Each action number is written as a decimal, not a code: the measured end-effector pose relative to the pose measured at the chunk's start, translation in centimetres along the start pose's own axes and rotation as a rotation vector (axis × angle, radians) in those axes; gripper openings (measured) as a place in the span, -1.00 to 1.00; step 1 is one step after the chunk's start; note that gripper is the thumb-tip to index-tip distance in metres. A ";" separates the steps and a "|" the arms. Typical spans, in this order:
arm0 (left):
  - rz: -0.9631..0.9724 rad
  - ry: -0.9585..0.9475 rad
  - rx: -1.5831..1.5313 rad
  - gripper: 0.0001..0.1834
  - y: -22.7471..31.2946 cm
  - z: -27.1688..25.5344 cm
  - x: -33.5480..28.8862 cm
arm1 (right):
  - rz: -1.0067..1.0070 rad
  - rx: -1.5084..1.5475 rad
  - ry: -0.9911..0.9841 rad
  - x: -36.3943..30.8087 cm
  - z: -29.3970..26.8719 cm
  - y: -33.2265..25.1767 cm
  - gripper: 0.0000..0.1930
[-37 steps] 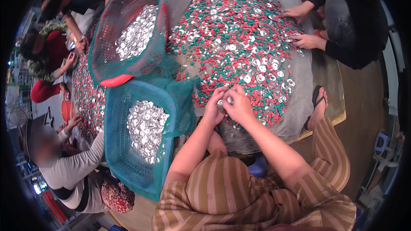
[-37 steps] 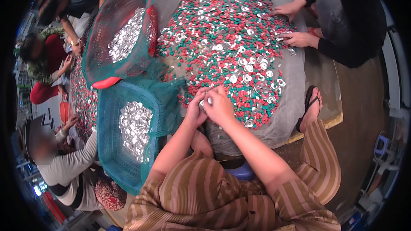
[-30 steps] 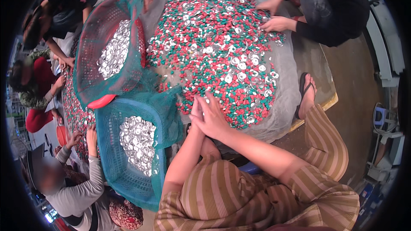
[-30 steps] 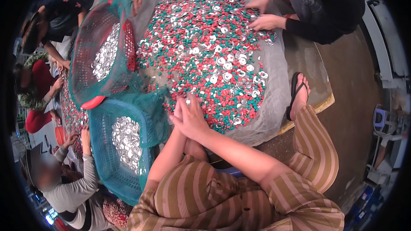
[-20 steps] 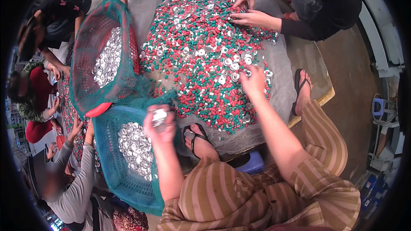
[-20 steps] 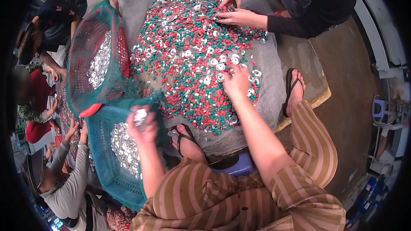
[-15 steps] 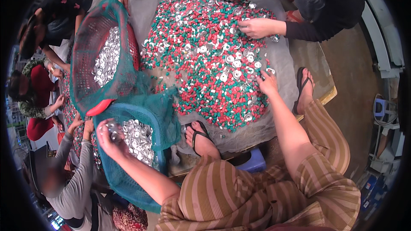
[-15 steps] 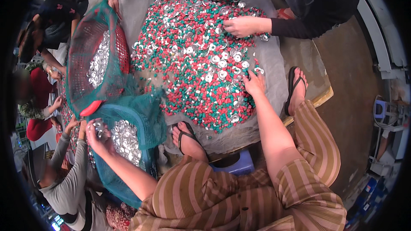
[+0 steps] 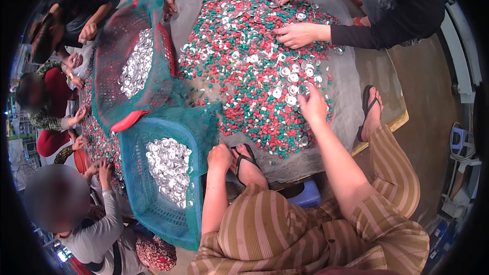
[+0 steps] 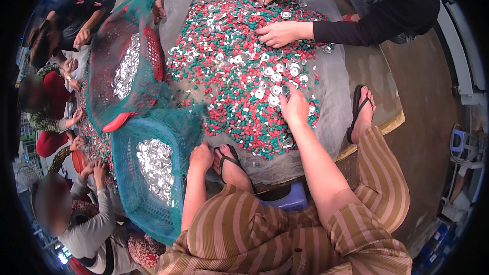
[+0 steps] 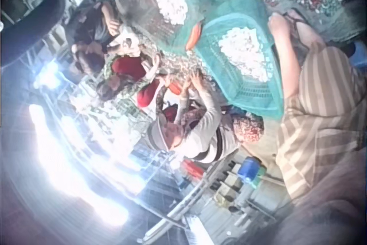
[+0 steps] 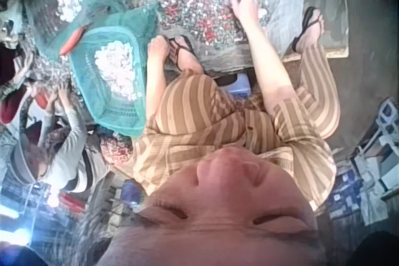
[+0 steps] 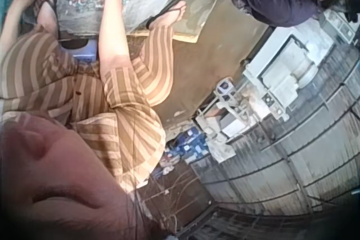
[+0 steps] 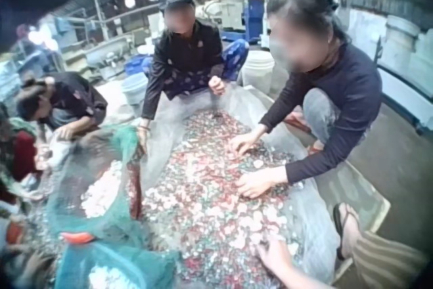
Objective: The person sits and sorts small metal and plastic caps from a large pile on the ground into mesh baskets.
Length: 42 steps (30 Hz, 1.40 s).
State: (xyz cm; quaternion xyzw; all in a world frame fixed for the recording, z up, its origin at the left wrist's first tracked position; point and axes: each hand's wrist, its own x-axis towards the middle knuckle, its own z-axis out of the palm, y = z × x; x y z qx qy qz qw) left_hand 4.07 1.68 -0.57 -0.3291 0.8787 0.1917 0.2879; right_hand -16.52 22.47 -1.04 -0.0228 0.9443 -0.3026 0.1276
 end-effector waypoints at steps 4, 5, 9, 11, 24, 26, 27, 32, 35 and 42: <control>-0.066 -0.036 -0.007 -0.61 0.4 1.6 0.9 | 0.127 -0.103 0.037 2.9 -0.5 5.6 -0.61; -0.070 -0.020 -0.041 -0.63 0.5 1.6 1.0 | 0.122 -0.084 -0.027 2.9 -0.1 6.1 -0.60; -0.091 0.129 -0.232 -0.69 0.0 2.4 1.3 | 0.073 -0.162 -0.121 1.4 1.1 5.5 -0.53; -0.069 0.328 -0.359 -0.75 -1.4 4.2 1.8 | 0.046 -0.195 -0.104 0.2 1.3 4.1 -0.50; 0.185 0.178 -0.638 -0.76 0.5 1.8 2.6 | 0.225 0.569 -0.199 2.7 -2.4 7.7 -0.50; 0.290 0.003 -0.804 -0.79 3.4 1.2 2.7 | 0.221 0.297 -0.127 4.1 -3.0 11.0 -0.52; 0.318 -0.111 -1.004 -0.80 5.0 1.1 2.6 | 0.250 0.151 -0.175 4.2 -3.4 11.1 -0.54; 0.958 0.061 -0.479 -0.73 12.8 2.5 3.6 | 0.206 -0.308 -0.195 1.7 -3.0 10.5 -0.59; 1.137 0.122 -0.238 -0.71 16.8 4.3 2.9 | 0.175 -0.284 -0.116 0.6 -2.4 10.5 -0.72; 1.208 0.243 0.039 -0.81 18.5 5.6 4.4 | 0.349 0.490 -0.072 2.4 -3.1 12.2 -0.89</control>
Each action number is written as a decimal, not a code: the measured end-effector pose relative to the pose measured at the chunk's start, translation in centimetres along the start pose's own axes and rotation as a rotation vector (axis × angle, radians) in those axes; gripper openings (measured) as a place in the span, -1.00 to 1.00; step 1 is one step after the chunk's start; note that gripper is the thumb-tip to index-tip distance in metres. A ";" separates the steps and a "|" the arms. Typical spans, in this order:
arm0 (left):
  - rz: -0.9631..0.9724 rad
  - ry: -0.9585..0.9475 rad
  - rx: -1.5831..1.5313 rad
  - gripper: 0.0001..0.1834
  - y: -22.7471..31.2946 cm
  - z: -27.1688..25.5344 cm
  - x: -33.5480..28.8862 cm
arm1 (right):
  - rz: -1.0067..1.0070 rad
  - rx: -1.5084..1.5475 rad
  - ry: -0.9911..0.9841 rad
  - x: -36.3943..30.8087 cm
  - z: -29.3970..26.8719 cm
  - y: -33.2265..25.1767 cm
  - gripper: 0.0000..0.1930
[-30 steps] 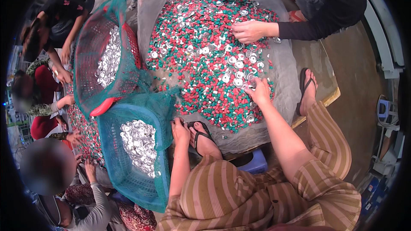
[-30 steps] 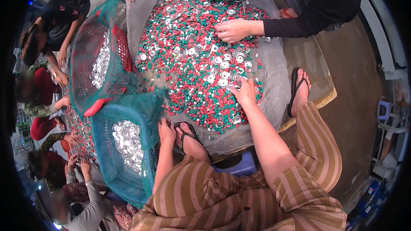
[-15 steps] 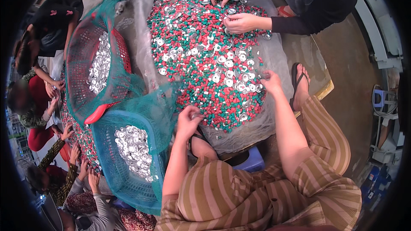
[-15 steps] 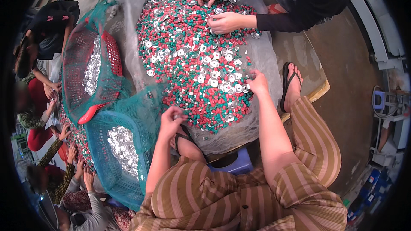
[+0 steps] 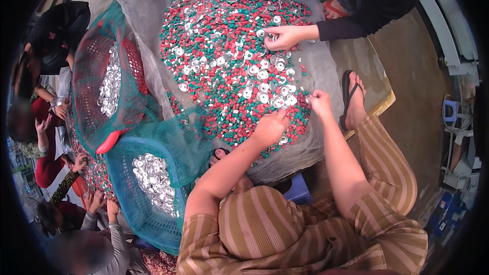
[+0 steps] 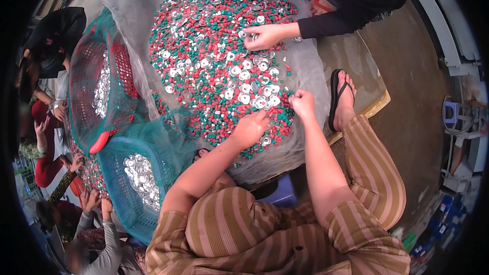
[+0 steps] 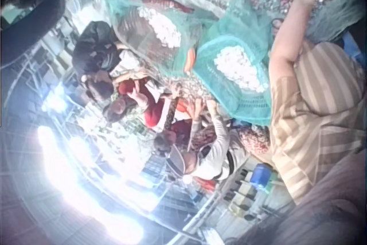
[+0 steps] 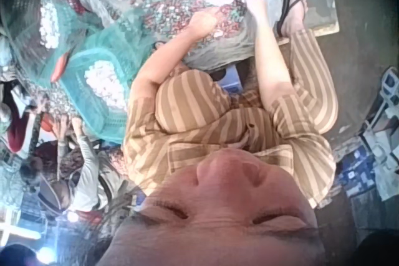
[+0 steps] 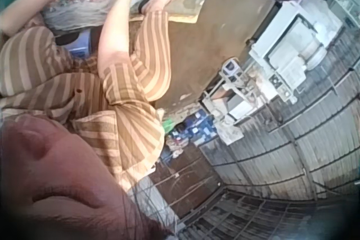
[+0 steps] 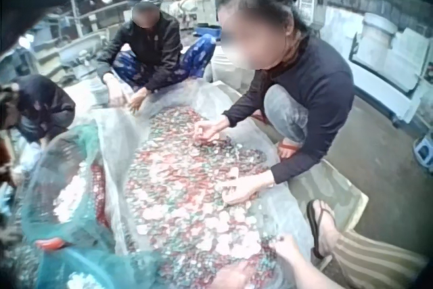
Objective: The person sits and sorts small metal and plastic caps from a large pile on the ground into mesh baskets.
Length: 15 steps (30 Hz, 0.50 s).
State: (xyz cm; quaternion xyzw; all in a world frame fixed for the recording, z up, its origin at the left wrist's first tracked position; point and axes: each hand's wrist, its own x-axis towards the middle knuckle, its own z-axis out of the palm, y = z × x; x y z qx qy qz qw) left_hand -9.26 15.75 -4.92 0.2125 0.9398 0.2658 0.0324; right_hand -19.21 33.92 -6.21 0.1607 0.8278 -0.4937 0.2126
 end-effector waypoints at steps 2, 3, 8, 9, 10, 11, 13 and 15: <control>-0.095 0.136 -0.195 -0.86 -0.6 -0.8 -0.3 | 0.073 0.312 -0.011 0.5 -0.3 -0.1 -0.88; -0.173 0.230 -0.362 -0.88 -0.7 -1.6 -0.4 | 0.069 0.360 -0.007 0.4 -0.5 -0.3 -0.87; -0.615 0.186 -1.631 -0.91 -1.0 -4.6 -0.6 | 0.103 0.336 -0.164 0.1 0.4 -1.1 -0.91; -0.517 0.162 -1.390 -0.90 -0.8 -4.0 -0.4 | 0.045 0.182 -0.129 0.6 1.1 -0.1 -0.82; -0.418 0.138 -1.149 -0.88 -0.7 -2.9 -0.2 | -0.090 -0.182 -0.057 1.1 1.8 1.0 -0.70; -0.333 0.122 -0.906 -0.85 -0.6 -2.1 -0.3 | -0.160 -0.316 -0.009 0.7 2.7 1.0 -0.67; -0.237 -0.010 -0.387 -0.81 0.3 -1.1 0.0 | -0.169 -0.514 0.022 -0.8 3.7 -0.5 -0.61; -0.084 0.031 0.007 -0.83 1.2 -0.1 0.0 | -0.156 -0.497 -0.021 -0.7 3.6 -0.7 -0.66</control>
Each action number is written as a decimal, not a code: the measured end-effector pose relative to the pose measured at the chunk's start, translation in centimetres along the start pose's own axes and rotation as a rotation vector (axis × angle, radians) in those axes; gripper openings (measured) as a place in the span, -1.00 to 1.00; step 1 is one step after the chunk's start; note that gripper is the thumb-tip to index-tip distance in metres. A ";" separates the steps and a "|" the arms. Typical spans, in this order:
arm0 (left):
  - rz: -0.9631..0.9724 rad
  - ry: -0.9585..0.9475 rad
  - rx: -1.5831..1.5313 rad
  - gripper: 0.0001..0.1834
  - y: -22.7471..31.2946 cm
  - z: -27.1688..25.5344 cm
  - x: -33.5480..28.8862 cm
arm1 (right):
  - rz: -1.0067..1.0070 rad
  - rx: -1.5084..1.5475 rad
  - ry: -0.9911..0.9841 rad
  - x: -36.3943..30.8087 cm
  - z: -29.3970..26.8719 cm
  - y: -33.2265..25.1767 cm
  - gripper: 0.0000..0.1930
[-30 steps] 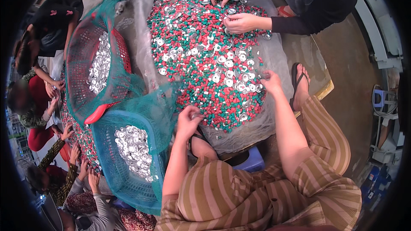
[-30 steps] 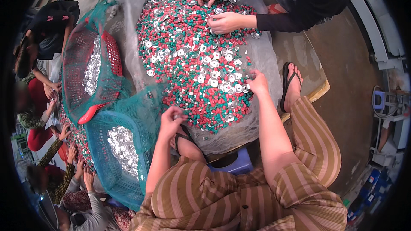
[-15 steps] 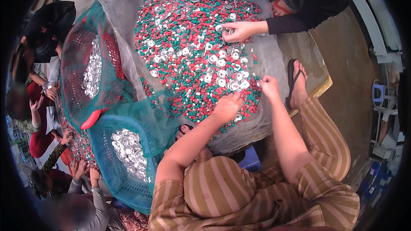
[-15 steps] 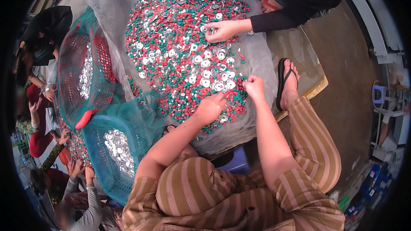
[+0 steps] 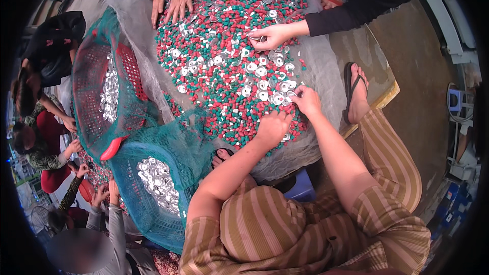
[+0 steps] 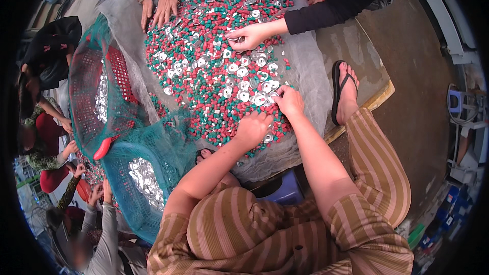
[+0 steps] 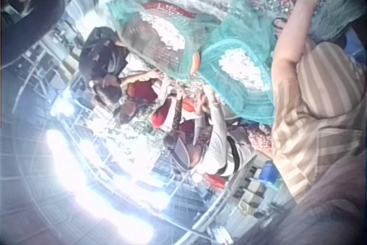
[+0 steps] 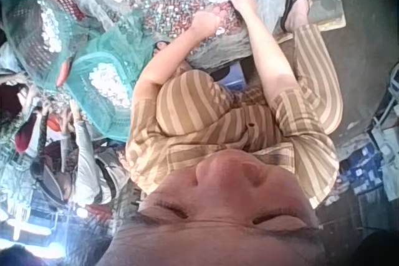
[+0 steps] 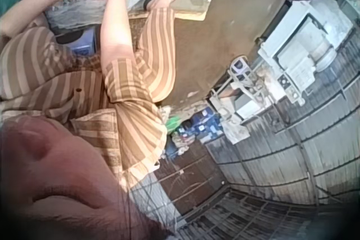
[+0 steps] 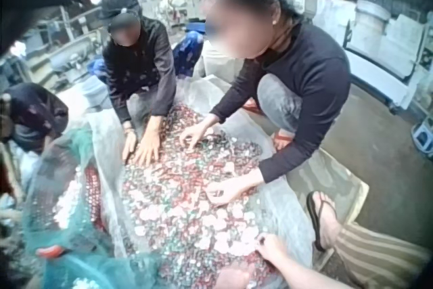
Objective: The person sits and sorts small metal and plastic caps from a large pile on the ground into mesh baskets.
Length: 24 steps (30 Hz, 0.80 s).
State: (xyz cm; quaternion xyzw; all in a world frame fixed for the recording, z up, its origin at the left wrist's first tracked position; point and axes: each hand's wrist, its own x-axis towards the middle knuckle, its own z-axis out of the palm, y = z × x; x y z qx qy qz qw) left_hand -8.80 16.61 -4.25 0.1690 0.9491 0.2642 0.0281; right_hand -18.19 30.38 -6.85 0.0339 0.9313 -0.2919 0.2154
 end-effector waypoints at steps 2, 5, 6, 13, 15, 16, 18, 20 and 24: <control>0.011 -0.043 0.149 -0.84 0.3 0.6 0.1 | 0.008 0.179 -0.015 0.6 -0.2 0.7 -0.73; -0.023 0.099 -0.147 -0.86 -0.8 0.2 -0.5 | 0.242 0.830 -0.119 1.6 -1.6 0.5 -0.90; -0.074 0.057 -0.326 -0.85 -1.2 -0.2 -0.6 | 0.249 0.918 -0.099 1.7 -2.1 0.2 -0.90; 0.016 -0.143 -0.284 -0.79 0.9 -0.9 -1.0 | -0.047 0.322 0.149 3.9 0.3 1.5 -0.75; 0.168 -0.163 0.045 -0.81 0.8 0.5 -2.0 | 0.052 0.012 -0.006 2.2 -0.2 -1.8 -0.61; 0.178 -0.193 0.150 -0.82 0.7 1.3 -2.3 | 0.017 -0.028 0.047 1.8 0.2 -1.7 -0.64; 0.167 -0.186 0.121 -0.83 0.7 1.8 -2.3 | -0.017 -0.009 0.059 1.9 0.6 -1.4 -0.71; 0.139 -0.146 0.026 -0.87 0.3 1.6 -2.4 | -0.015 0.105 -0.023 2.5 0.1 -0.5 -0.78; -0.081 -0.023 -0.536 -0.87 -1.9 -1.2 -1.6 | 0.221 0.933 -0.170 3.1 -1.4 0.3 -0.88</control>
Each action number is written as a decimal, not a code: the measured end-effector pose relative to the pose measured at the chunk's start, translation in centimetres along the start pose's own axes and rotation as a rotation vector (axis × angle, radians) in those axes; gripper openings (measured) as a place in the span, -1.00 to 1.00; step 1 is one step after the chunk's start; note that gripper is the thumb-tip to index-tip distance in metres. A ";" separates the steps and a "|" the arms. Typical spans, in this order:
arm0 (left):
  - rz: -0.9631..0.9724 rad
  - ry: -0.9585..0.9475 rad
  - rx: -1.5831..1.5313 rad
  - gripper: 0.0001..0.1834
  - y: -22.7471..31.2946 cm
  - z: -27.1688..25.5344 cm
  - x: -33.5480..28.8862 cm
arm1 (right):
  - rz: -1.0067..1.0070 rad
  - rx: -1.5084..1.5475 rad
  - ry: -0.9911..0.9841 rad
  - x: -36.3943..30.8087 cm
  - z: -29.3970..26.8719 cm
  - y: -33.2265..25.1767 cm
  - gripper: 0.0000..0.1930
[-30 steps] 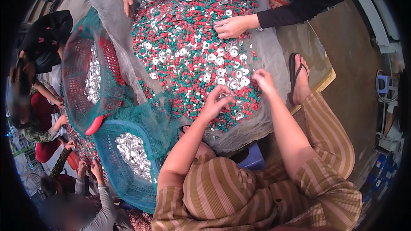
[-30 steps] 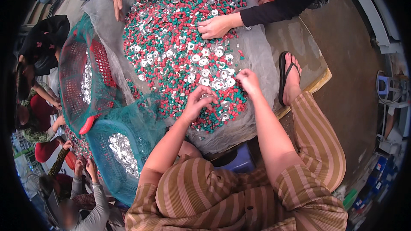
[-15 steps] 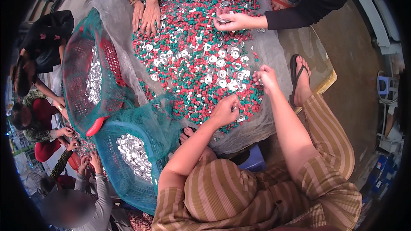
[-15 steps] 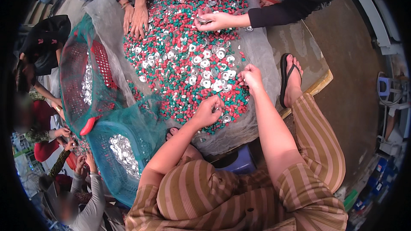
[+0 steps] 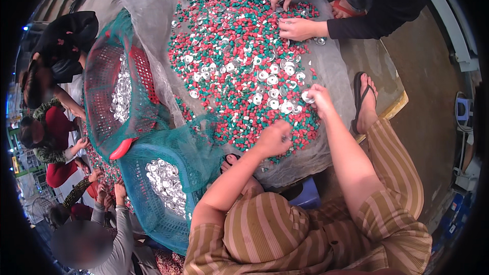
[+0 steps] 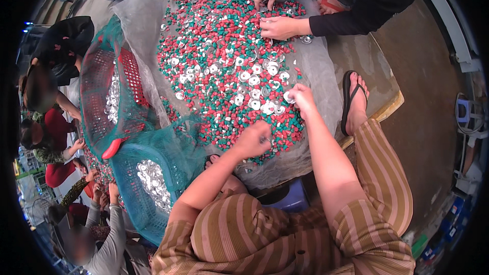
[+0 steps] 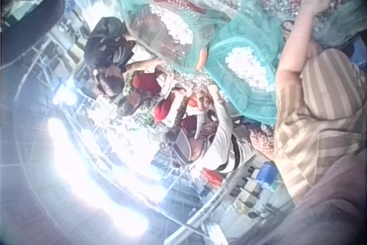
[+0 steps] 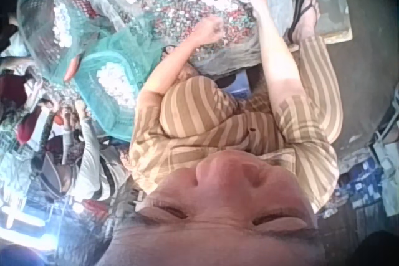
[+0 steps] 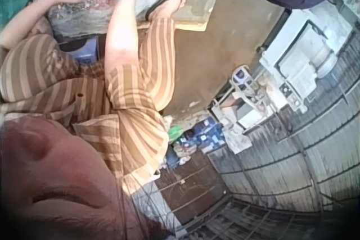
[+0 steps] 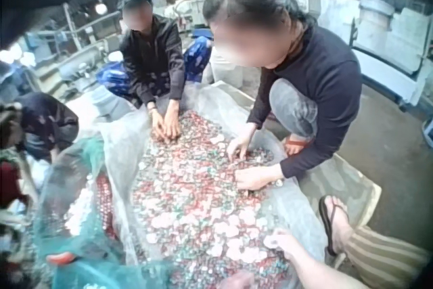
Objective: The person sits and sorts small metal and plastic caps from a large pile on the ground into mesh baskets.
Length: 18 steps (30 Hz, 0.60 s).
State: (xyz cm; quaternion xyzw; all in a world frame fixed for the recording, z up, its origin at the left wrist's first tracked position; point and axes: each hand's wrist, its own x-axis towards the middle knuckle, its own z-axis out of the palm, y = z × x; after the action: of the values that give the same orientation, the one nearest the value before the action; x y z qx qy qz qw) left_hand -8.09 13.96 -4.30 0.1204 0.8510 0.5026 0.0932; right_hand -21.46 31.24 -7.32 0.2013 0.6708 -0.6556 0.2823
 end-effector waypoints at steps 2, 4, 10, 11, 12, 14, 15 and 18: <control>-0.170 0.137 -0.376 -0.82 -1.5 -2.5 0.4 | 0.005 0.138 -0.076 -0.6 0.1 -1.0 -0.87; -0.288 0.252 -0.540 -0.77 -2.6 -4.9 1.7 | -0.080 0.204 -0.096 0.0 -0.3 -0.1 -0.83; -0.263 0.245 0.289 -0.66 -3.9 -8.0 3.6 | -0.290 -0.764 -0.107 -1.4 2.5 0.8 -0.81; -0.224 0.272 0.432 -0.64 -4.5 -7.7 3.4 | -0.317 -0.937 -0.047 -2.4 3.9 0.9 -0.83; -0.278 0.262 0.385 -0.57 -4.1 -7.5 3.5 | -0.318 -1.000 -0.026 -3.3 4.9 0.4 -0.84; -0.318 0.228 0.390 -0.59 -4.5 -7.3 3.7 | -0.315 -1.123 0.025 -4.7 5.9 -0.5 -0.83; -0.336 0.209 0.391 -0.60 -4.6 -7.3 3.8 | -0.273 -1.076 -0.008 -4.5 5.8 -0.5 -0.84; -0.327 0.293 0.051 -0.81 -6.7 -7.7 3.2 | -0.251 -0.861 -0.134 -3.0 4.6 -0.1 -0.85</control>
State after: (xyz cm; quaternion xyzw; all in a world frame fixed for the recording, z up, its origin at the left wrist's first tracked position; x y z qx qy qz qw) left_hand -14.08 5.36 -6.59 -0.0913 0.8760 0.4714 0.0458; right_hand -18.73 26.93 -5.23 -0.0602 0.8817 -0.3577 0.3016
